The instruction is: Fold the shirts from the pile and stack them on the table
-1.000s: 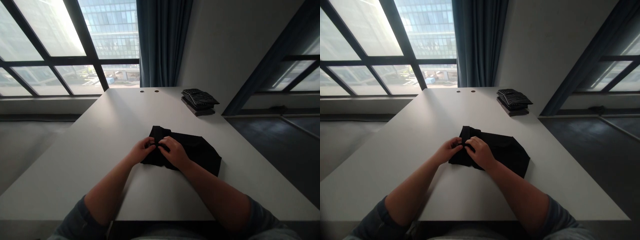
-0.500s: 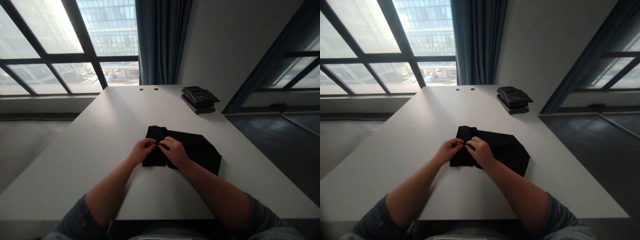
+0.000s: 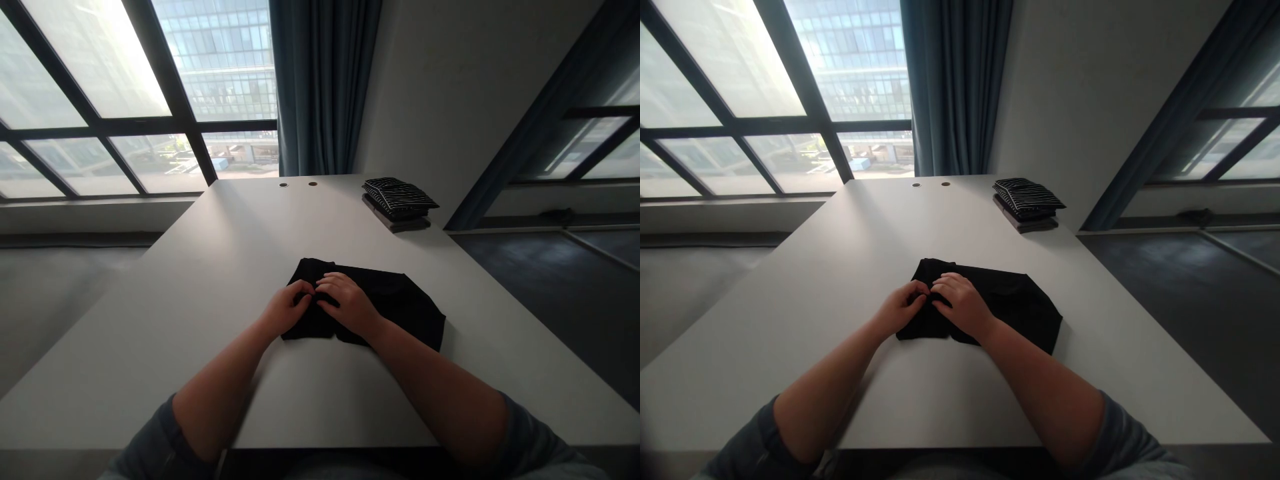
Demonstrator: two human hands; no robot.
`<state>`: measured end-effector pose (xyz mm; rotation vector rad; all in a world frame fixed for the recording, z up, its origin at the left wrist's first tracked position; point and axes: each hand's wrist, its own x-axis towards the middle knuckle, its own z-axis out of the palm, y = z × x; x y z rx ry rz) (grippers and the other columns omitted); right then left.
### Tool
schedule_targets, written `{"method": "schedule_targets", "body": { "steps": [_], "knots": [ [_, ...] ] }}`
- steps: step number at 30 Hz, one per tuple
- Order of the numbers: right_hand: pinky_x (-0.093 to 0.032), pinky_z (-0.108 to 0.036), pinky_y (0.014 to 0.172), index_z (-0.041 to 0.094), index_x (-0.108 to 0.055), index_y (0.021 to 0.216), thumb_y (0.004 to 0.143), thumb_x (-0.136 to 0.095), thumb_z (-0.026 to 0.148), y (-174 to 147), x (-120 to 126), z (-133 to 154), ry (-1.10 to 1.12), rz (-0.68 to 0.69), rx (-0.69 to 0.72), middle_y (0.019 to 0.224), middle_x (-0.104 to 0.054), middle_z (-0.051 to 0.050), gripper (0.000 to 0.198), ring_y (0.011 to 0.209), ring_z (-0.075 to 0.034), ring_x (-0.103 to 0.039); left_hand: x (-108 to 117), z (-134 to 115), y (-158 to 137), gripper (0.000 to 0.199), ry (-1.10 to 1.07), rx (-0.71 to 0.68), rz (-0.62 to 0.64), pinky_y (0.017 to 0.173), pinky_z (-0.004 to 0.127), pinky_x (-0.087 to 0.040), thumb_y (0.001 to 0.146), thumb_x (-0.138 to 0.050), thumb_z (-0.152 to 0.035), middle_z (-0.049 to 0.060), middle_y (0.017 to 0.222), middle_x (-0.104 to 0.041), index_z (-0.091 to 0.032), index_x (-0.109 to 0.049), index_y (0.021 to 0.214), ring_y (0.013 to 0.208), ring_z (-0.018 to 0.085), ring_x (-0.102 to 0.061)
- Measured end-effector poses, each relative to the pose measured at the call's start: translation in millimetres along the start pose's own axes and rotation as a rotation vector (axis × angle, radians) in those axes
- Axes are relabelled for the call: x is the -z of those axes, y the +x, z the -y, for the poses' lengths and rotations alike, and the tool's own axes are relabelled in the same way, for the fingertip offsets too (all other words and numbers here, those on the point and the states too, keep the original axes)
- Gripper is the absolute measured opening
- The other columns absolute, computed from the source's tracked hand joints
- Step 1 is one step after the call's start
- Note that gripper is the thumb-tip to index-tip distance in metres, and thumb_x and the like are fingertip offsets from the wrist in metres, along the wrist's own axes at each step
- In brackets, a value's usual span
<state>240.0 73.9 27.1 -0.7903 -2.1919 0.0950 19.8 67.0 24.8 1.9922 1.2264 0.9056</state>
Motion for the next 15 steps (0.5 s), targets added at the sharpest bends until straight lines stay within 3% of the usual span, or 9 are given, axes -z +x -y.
{"method": "schedule_targets", "body": {
  "steps": [4, 6, 9, 12, 15],
  "knots": [
    [-0.051, -0.055, 0.113, 0.024, -0.069, 0.116, 0.095, -0.066, 0.016, -2.3, -7.1, -2.8, 0.032, 0.049, 0.033, 0.135, -0.069, -0.010, 0.023, 0.133, -0.029, -0.060, 2.3, -3.1, -2.1, 0.019, 0.092, -0.017, 0.034, 0.067, 0.029, -0.046, 0.087, -0.064, -0.029, -0.002, 0.087, -0.069, -0.023, -0.061, 0.105, 0.071, 0.015, -0.060],
    [-0.053, -0.053, 0.110, 0.024, -0.068, 0.119, 0.095, -0.065, 0.015, -2.9, -8.9, -2.9, 0.050, 0.061, 0.029, 0.130, -0.071, -0.010, 0.026, 0.127, -0.028, -0.063, 4.0, -3.5, -2.5, 0.020, 0.139, -0.026, 0.053, 0.067, 0.029, -0.045, 0.087, -0.064, -0.029, -0.002, 0.086, -0.069, -0.023, -0.060, 0.105, 0.070, 0.016, -0.060],
    [-0.053, -0.052, 0.108, 0.023, -0.067, 0.122, 0.094, -0.065, 0.015, -3.3, -9.2, -5.3, 0.018, 0.071, -0.042, 0.126, -0.070, -0.011, 0.030, 0.122, -0.028, -0.064, 6.7, -2.0, -1.6, 0.027, 0.240, -0.009, 0.052, 0.074, 0.033, -0.048, 0.088, -0.067, -0.033, 0.001, 0.100, -0.073, -0.025, -0.059, 0.112, 0.083, 0.020, -0.066],
    [-0.049, -0.054, 0.114, 0.023, -0.066, 0.131, 0.092, -0.067, 0.016, -4.5, -8.9, -11.5, -0.044, 0.140, -0.163, 0.136, -0.065, -0.012, 0.040, 0.130, -0.030, -0.058, 11.3, 2.0, 1.9, 0.030, 0.390, 0.119, -0.033, 0.084, 0.036, -0.051, 0.090, -0.069, -0.036, 0.005, 0.116, -0.073, -0.026, -0.059, 0.116, 0.103, 0.026, -0.069],
    [-0.045, -0.053, 0.116, 0.022, -0.065, 0.137, 0.093, -0.068, 0.023, -6.5, -8.0, -17.5, -0.091, 0.324, -0.274, 0.142, -0.062, -0.014, 0.044, 0.136, -0.031, -0.055, 21.4, 8.8, 6.1, 0.026, 0.553, 0.276, -0.101, 0.089, 0.037, -0.051, 0.095, -0.064, -0.033, 0.006, 0.124, -0.072, -0.027, -0.059, 0.120, 0.110, 0.027, -0.069]
  ]
}}
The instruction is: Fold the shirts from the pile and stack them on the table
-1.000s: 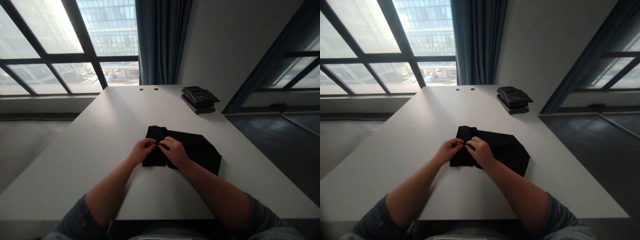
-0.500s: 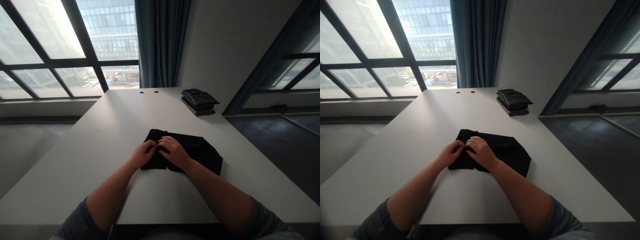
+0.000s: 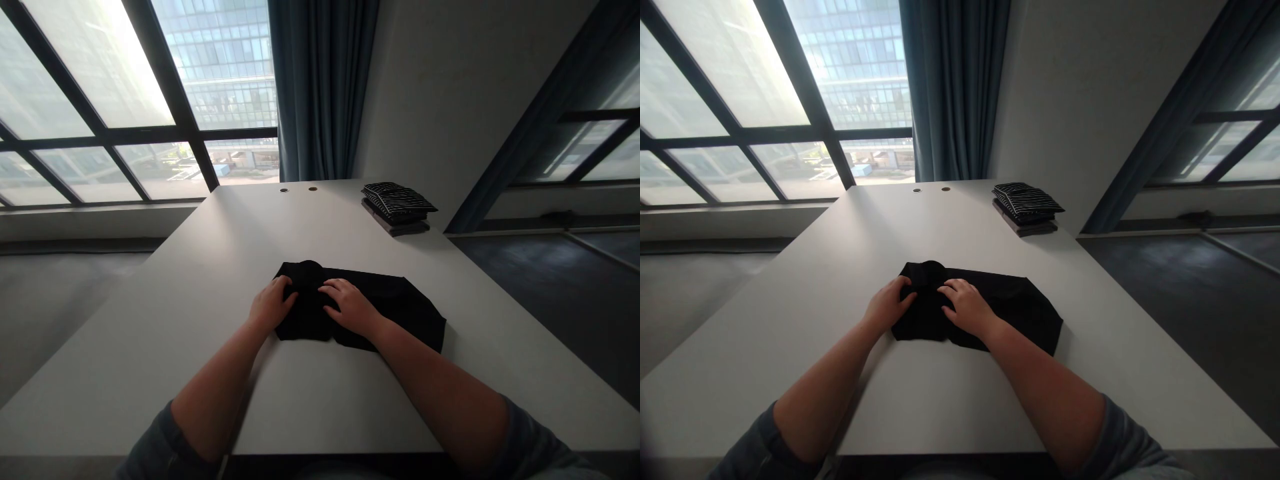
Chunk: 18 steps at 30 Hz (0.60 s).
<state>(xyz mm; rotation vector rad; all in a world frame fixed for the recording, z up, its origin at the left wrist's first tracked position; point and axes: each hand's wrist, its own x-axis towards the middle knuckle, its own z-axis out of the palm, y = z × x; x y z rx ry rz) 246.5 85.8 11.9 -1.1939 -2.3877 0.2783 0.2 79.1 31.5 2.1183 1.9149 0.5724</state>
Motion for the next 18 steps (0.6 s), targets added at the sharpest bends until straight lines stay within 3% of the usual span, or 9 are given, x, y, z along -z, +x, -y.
{"method": "schedule_targets", "body": {
  "steps": [3, 7, 11, 18],
  "knots": [
    [-0.041, -0.052, 0.120, 0.024, -0.062, 0.144, 0.097, -0.065, 0.033, -2.0, 6.0, -5.5, -0.033, 0.175, -0.058, 0.153, -0.056, -0.014, 0.048, 0.143, -0.032, -0.051, 8.4, 16.4, 7.5, 0.024, 0.157, 0.102, -0.006, 0.089, 0.037, -0.052, 0.098, -0.059, -0.032, 0.008, 0.126, -0.071, -0.027, -0.060, 0.122, 0.109, 0.028, -0.070],
    [-0.037, -0.050, 0.124, 0.027, -0.049, 0.158, 0.096, -0.065, 0.047, -7.0, 28.0, -21.5, -0.026, 0.291, -0.145, 0.166, -0.043, -0.012, 0.067, 0.152, -0.032, -0.040, 20.0, 45.0, 17.1, 0.027, 0.265, 0.214, -0.044, 0.088, 0.040, -0.053, 0.099, -0.055, -0.031, 0.011, 0.124, -0.070, -0.025, -0.061, 0.125, 0.110, 0.031, -0.070],
    [-0.039, -0.050, 0.121, 0.026, -0.058, 0.152, 0.089, -0.072, 0.047, -13.0, 51.7, -48.6, -0.098, 0.400, -0.275, 0.163, -0.047, -0.012, 0.068, 0.149, -0.035, -0.043, 26.6, 68.3, 24.4, 0.033, 0.263, 0.337, -0.093, 0.089, 0.043, -0.054, 0.100, -0.052, -0.034, 0.014, 0.128, -0.067, -0.023, -0.061, 0.130, 0.112, 0.033, -0.069],
    [-0.042, -0.046, 0.118, 0.025, -0.057, 0.151, 0.086, -0.072, 0.043, -22.0, 69.5, -75.5, -0.135, 0.400, -0.370, 0.154, -0.055, -0.012, 0.069, 0.140, -0.035, -0.051, 28.5, 90.3, 30.0, 0.037, 0.250, 0.445, -0.215, 0.087, 0.047, -0.055, 0.102, -0.048, -0.037, 0.016, 0.129, -0.063, -0.025, -0.059, 0.135, 0.108, 0.036, -0.069]
  ]
}}
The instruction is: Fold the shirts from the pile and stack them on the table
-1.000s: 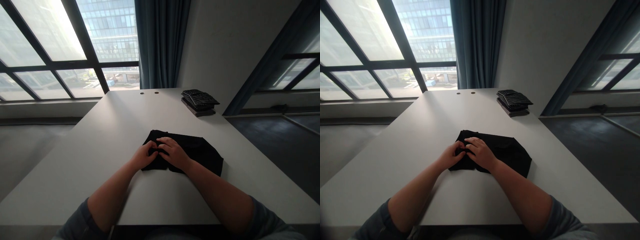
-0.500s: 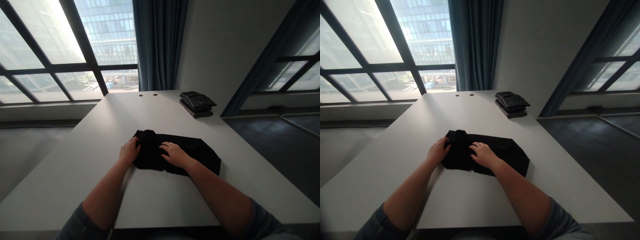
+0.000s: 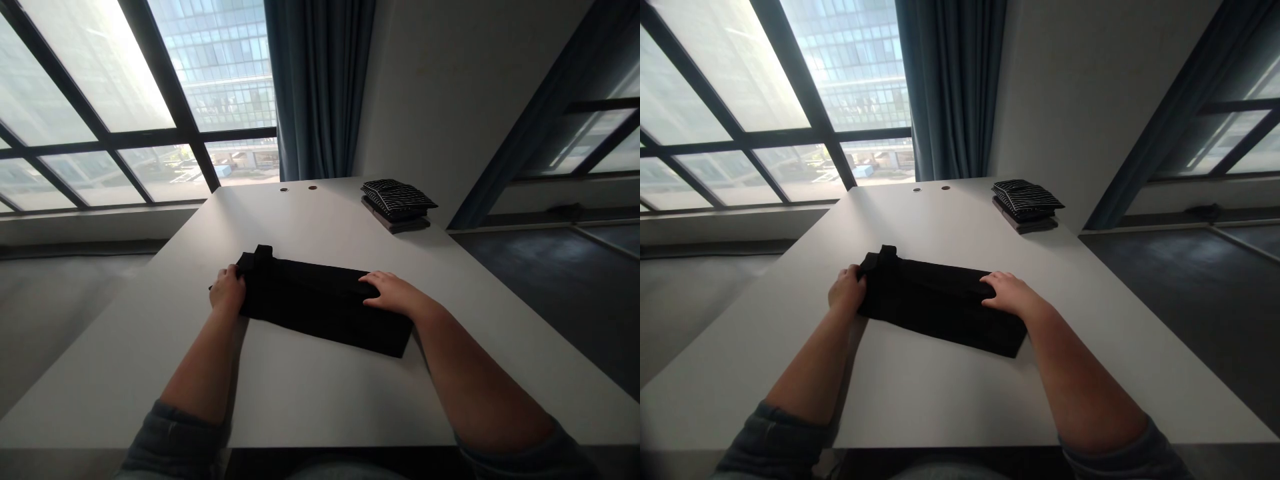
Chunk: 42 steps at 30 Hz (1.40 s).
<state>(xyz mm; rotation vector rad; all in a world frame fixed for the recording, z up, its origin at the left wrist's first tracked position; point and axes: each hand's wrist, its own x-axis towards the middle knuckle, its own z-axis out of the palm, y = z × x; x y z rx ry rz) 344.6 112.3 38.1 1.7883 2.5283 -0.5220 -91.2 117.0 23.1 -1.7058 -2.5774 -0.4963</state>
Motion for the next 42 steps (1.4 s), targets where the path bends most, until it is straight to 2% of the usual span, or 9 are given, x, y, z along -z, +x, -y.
{"method": "schedule_targets", "body": {
  "steps": [4, 7, 9, 14, 19, 29, 34, 37, 42],
  "knots": [
    [-0.046, -0.044, 0.112, 0.025, -0.060, 0.148, 0.084, -0.074, 0.039, -0.3, -1.4, 0.0, -0.022, 0.022, -0.055, 0.150, -0.056, -0.014, 0.067, 0.135, -0.036, -0.054, -5.3, 5.7, 3.6, 0.040, -0.036, 0.012, -0.027, 0.090, 0.048, -0.055, 0.101, -0.050, -0.039, 0.015, 0.136, -0.058, -0.028, -0.060, 0.138, 0.107, 0.035, -0.069],
    [-0.048, -0.045, 0.109, 0.026, -0.064, 0.142, 0.084, -0.074, 0.037, 1.4, -4.1, 3.0, -0.047, -0.003, -0.050, 0.144, -0.058, -0.015, 0.059, 0.130, -0.036, -0.056, -7.5, 7.2, 4.7, 0.038, -0.019, -0.015, -0.101, 0.094, 0.049, -0.053, 0.097, -0.056, -0.038, 0.015, 0.142, -0.053, -0.029, -0.066, 0.133, 0.116, 0.037, -0.064],
    [-0.048, -0.045, 0.107, 0.027, -0.066, 0.139, 0.085, -0.074, 0.037, 2.6, -5.9, 4.0, -0.057, -0.019, -0.043, 0.140, -0.059, -0.014, 0.055, 0.128, -0.036, -0.057, -7.9, 7.5, 5.7, 0.036, 0.014, -0.038, -0.136, 0.096, 0.050, -0.052, 0.096, -0.058, -0.035, 0.015, 0.138, -0.055, -0.028, -0.069, 0.129, 0.119, 0.038, -0.062],
    [-0.047, -0.046, 0.109, 0.026, -0.066, 0.139, 0.085, -0.073, 0.036, 4.8, -10.4, 3.7, -0.062, -0.033, -0.034, 0.142, -0.058, -0.014, 0.055, 0.128, -0.036, -0.056, -9.7, 7.9, 9.4, 0.033, 0.005, -0.065, -0.046, 0.092, 0.043, -0.052, 0.098, -0.052, -0.026, 0.013, 0.124, -0.067, -0.024, -0.067, 0.127, 0.107, 0.032, -0.068],
    [-0.045, -0.047, 0.111, 0.024, -0.065, 0.140, 0.087, -0.073, 0.039, 6.0, -14.4, 4.9, -0.069, -0.038, -0.030, 0.142, -0.057, -0.017, 0.056, 0.130, -0.038, -0.055, -12.0, 7.2, 9.8, 0.032, -0.005, -0.058, 0.017, 0.091, 0.043, -0.052, 0.097, -0.049, -0.022, 0.014, 0.123, -0.069, -0.023, -0.069, 0.122, 0.108, 0.032, -0.069],
    [-0.045, -0.049, 0.112, 0.024, -0.061, 0.143, 0.091, -0.070, 0.044, 5.9, -17.2, 7.6, -0.083, -0.031, -0.032, 0.145, -0.055, -0.018, 0.057, 0.133, -0.039, -0.053, -6.7, 0.0, 6.1, 0.035, -0.012, -0.089, 0.020, 0.089, 0.042, -0.053, 0.095, -0.044, -0.013, 0.014, 0.120, -0.070, -0.022, -0.068, 0.119, 0.108, 0.032, -0.069],
    [-0.046, -0.048, 0.110, 0.026, -0.062, 0.142, 0.090, -0.070, 0.045, 7.0, -19.4, 4.6, -0.074, -0.052, -0.024, 0.144, -0.056, -0.017, 0.057, 0.132, -0.038, -0.054, -11.7, 5.9, 12.2, 0.043, 0.016, -0.049, 0.083, 0.098, 0.046, -0.051, 0.093, -0.052, -0.017, 0.017, 0.134, -0.067, -0.021, -0.062, 0.135, 0.121, 0.036, -0.065],
    [-0.049, -0.051, 0.106, 0.026, -0.062, 0.142, 0.091, -0.068, 0.045, 7.6, -18.2, 5.5, -0.075, -0.044, -0.061, 0.146, -0.056, -0.017, 0.054, 0.132, -0.039, -0.054, -14.3, 9.7, 14.9, 0.038, -0.014, -0.007, 0.121, 0.097, 0.045, -0.052, 0.094, -0.054, -0.021, 0.016, 0.133, -0.068, -0.021, -0.063, 0.131, 0.120, 0.034, -0.067],
    [-0.049, -0.052, 0.105, 0.026, -0.063, 0.141, 0.094, -0.064, 0.046, 8.1, -16.1, 10.2, -0.108, -0.038, -0.096, 0.145, -0.057, -0.016, 0.051, 0.131, -0.039, -0.055, -18.3, 12.8, 16.0, 0.031, -0.030, -0.055, 0.100, 0.096, 0.042, -0.053, 0.096, -0.054, -0.026, 0.014, 0.127, -0.069, -0.022, -0.065, 0.125, 0.117, 0.032, -0.068]
  ]
}}
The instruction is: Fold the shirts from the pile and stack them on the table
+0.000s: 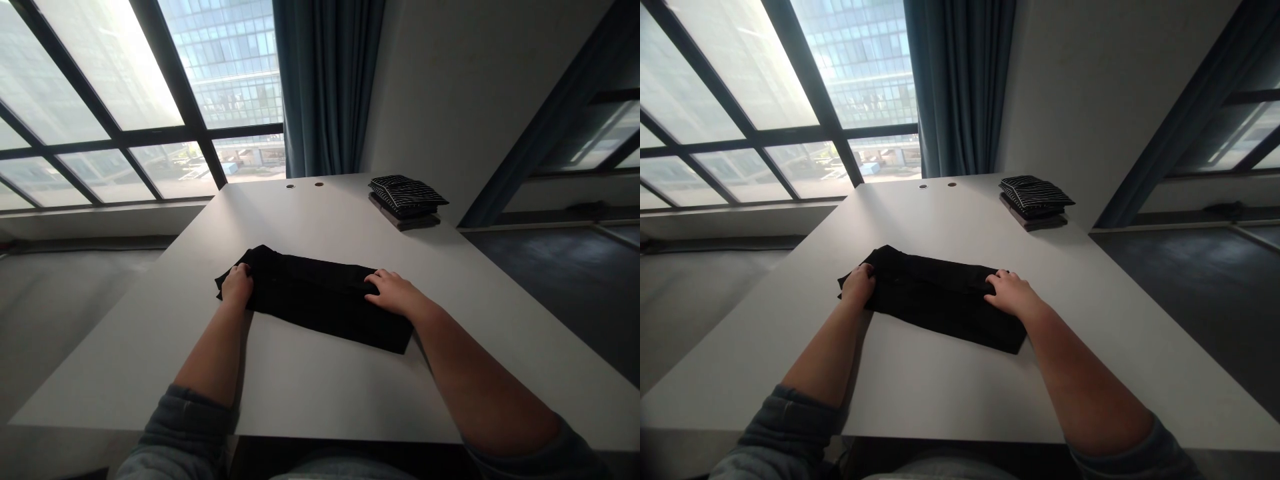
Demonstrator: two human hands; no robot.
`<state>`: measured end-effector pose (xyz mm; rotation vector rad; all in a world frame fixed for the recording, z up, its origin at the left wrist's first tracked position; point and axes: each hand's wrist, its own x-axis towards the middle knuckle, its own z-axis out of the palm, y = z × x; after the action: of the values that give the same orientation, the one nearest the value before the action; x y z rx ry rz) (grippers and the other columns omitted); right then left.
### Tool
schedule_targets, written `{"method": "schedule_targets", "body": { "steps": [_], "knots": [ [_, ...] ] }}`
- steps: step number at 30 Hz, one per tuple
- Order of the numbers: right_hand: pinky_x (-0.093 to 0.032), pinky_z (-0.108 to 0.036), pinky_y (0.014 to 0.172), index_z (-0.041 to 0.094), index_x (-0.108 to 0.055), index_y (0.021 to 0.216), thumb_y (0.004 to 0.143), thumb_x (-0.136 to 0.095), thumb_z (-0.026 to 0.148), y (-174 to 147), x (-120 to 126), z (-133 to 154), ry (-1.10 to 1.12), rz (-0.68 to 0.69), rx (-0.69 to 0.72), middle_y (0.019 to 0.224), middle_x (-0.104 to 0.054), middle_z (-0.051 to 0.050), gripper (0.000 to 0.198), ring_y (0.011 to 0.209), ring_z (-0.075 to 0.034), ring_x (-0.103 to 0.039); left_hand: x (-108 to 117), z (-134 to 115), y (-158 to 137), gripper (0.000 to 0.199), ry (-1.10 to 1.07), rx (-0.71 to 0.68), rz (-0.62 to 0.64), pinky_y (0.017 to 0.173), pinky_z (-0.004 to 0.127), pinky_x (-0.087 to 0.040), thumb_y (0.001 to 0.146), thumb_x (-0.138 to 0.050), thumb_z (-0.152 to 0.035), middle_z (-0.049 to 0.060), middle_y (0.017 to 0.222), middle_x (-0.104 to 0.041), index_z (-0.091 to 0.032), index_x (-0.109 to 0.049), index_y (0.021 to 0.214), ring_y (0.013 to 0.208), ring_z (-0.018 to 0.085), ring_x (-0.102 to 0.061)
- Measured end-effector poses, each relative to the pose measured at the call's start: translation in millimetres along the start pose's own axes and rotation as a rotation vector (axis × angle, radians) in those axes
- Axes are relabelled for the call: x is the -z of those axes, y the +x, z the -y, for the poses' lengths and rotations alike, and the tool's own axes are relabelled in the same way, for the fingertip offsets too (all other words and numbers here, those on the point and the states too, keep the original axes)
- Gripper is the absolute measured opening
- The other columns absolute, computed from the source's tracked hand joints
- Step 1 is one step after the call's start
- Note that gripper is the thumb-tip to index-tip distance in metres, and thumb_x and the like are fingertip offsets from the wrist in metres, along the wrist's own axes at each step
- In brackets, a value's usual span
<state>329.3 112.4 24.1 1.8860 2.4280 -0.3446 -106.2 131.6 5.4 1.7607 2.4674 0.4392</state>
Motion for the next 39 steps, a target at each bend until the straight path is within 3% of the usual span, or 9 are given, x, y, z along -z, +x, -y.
{"method": "schedule_targets", "body": {
  "steps": [10, 14, 18, 21, 25, 28, 32, 36, 39],
  "knots": [
    [-0.044, -0.047, 0.113, 0.023, -0.069, 0.131, 0.096, -0.061, 0.038, -0.8, 3.0, 11.1, 0.061, -0.209, 0.151, 0.140, -0.065, -0.013, 0.039, 0.130, -0.032, -0.056, -6.8, -4.6, 2.9, 0.030, 0.080, -0.121, -0.067, 0.103, 0.042, -0.049, 0.104, -0.047, -0.037, 0.016, 0.135, -0.063, -0.021, -0.065, 0.121, 0.126, 0.033, -0.060],
    [-0.046, -0.046, 0.112, 0.023, -0.072, 0.123, 0.096, -0.060, 0.034, -2.5, 4.9, 22.8, 0.125, -0.304, 0.236, 0.133, -0.069, -0.011, 0.031, 0.126, -0.030, -0.060, -0.6, -15.8, -2.0, 0.026, 0.104, -0.149, -0.048, 0.100, 0.044, -0.048, 0.104, -0.048, -0.037, 0.014, 0.114, -0.074, -0.020, -0.063, 0.117, 0.116, 0.033, -0.066],
    [-0.049, -0.048, 0.110, 0.021, -0.074, 0.114, 0.096, -0.059, 0.028, -6.0, 6.1, 40.4, 0.212, -0.415, 0.352, 0.123, -0.073, -0.011, 0.024, 0.120, -0.030, -0.064, 7.5, -31.8, -14.4, 0.023, -0.128, -0.191, -0.013, 0.088, 0.037, -0.051, 0.102, -0.054, -0.037, 0.007, 0.108, -0.077, -0.025, -0.062, 0.120, 0.101, 0.028, -0.071],
    [-0.051, -0.049, 0.108, 0.022, -0.073, 0.110, 0.097, -0.059, 0.025, -11.9, 6.4, 60.4, 0.325, -0.524, 0.444, 0.118, -0.074, -0.010, 0.019, 0.116, -0.029, -0.066, 13.1, -52.3, -34.0, 0.016, -0.360, -0.254, -0.019, 0.087, 0.033, -0.051, 0.100, -0.057, -0.035, 0.002, 0.104, -0.078, -0.028, -0.067, 0.110, 0.098, 0.024, -0.071],
    [-0.050, -0.051, 0.111, 0.024, -0.069, 0.117, 0.098, -0.061, 0.026, -21.6, 2.1, 92.2, 0.464, -0.648, 0.532, 0.121, -0.073, -0.009, 0.021, 0.119, -0.028, -0.064, 17.2, -85.6, -69.2, 0.015, -0.593, -0.379, 0.052, 0.082, 0.032, -0.052, 0.097, -0.058, -0.035, 0.000, 0.095, -0.077, -0.027, -0.070, 0.099, 0.088, 0.021, -0.070],
    [-0.051, -0.051, 0.110, 0.023, -0.067, 0.122, 0.095, -0.065, 0.024, -24.2, -6.6, 110.6, 0.528, -0.655, 0.545, 0.121, -0.072, -0.010, 0.027, 0.118, -0.029, -0.064, 16.1, -102.8, -89.7, 0.015, -0.730, -0.430, 0.154, 0.075, 0.030, -0.050, 0.095, -0.059, -0.037, 0.000, 0.087, -0.073, -0.024, -0.068, 0.096, 0.080, 0.018, -0.066],
    [-0.054, -0.046, 0.105, 0.024, -0.067, 0.119, 0.094, -0.065, 0.020, -22.6, -17.5, 120.3, 0.671, -0.661, 0.505, 0.116, -0.071, -0.009, 0.026, 0.114, -0.026, -0.066, 10.2, -108.1, -99.1, 0.016, -0.893, -0.514, 0.282, 0.074, 0.029, -0.050, 0.092, -0.061, -0.037, 0.000, 0.086, -0.070, -0.023, -0.065, 0.096, 0.080, 0.017, -0.064],
    [-0.057, -0.041, 0.097, 0.025, -0.069, 0.115, 0.093, -0.068, 0.020, -21.0, -21.9, 119.2, 0.822, -0.644, 0.499, 0.110, -0.072, -0.005, 0.023, 0.105, -0.023, -0.069, 5.7, -102.2, -96.3, 0.016, -0.919, -0.590, 0.274, 0.074, 0.028, -0.051, 0.093, -0.063, -0.037, 0.001, 0.089, -0.070, -0.022, -0.065, 0.098, 0.082, 0.017, -0.065],
    [-0.057, -0.038, 0.092, 0.025, -0.071, 0.109, 0.090, -0.073, 0.018, -19.9, -23.4, 117.1, 0.877, -0.639, 0.490, 0.104, -0.072, -0.004, 0.020, 0.099, -0.022, -0.069, 8.3, -97.4, -94.2, 0.013, -0.810, -0.737, 0.224, 0.077, 0.030, -0.052, 0.097, -0.061, -0.033, 0.002, 0.094, -0.071, -0.023, -0.068, 0.102, 0.085, 0.017, -0.066]
  ]
}}
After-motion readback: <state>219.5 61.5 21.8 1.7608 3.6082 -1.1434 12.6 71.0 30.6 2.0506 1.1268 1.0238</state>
